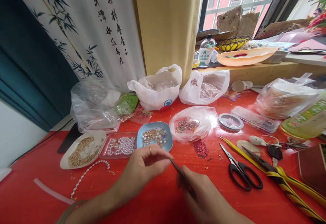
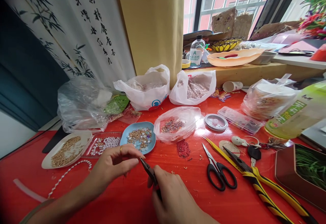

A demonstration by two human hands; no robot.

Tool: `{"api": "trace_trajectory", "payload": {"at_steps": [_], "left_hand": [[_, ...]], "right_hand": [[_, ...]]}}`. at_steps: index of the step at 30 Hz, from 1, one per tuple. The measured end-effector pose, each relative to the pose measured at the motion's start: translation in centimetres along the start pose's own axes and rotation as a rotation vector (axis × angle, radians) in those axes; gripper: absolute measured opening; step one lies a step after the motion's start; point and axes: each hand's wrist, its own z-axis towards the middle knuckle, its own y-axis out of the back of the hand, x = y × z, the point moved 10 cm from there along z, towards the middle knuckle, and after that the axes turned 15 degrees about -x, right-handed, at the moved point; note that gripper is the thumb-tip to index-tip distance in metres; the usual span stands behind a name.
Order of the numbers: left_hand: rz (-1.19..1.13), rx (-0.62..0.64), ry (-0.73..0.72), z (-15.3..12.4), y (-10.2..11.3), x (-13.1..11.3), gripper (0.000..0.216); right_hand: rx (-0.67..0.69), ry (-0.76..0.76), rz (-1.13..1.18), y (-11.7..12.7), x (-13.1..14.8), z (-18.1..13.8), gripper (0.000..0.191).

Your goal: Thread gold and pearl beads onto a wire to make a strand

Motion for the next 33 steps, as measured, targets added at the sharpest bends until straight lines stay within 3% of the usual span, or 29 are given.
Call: {"api": "trace_trajectory", "payload": {"at_steps": [4,9,15,18,21,25,29,31,33], "left_hand": [[0.045,-0.014,0.032,0.4,0.2,0.6,0.018],[0.144,-0.086,0.001,1.5,1.2,0.6,0.020],[0.188,-0.134,-0.062,2.3,1.9,0.3,0.018],[0.198,-0.114,-0.050,2.2,1.7,0.5,0.018],[0.194,-0.058,-0.040,1.8,0.9,0.8,0.018],[0.186,0.071,-0.059,0.5,-1.0,0.9,0.017],[0.238,0.151,-0.108,-0.6,-2.4,0.8,0.018],[0.244,0.154,-0.087,-0.7,-2.6,1.2,0.018],[0.241,0.141,-0.054,-0.6,-2.6,1.6,0.017]], "right_hand": [[0.021,-0.033,-0.036,0.9,-0.1,0.5,0.020],[-0.083,-0.008,-0.131,3.5,0.3,1.0,0.028],[0.146,0.167,-0.276,-0.1,2.0,0.0,0.027],[0.178,0.205,-0.310,-1.3,2.0,-0.1,0.018],[0.127,0.189,-0.181,-0.7,1.8,0.2,0.010],[-0.044,-0.122,0.230,1.6,-0.7,1.1,0.023],[0.148,-0.330,0.746,-0.3,-0.4,0.7,0.035],[0.131,-0.338,0.752,-0.2,-0.3,0.8,0.024],[0.019,-0.291,0.584,0.7,-0.8,1.1,0.015]]}}
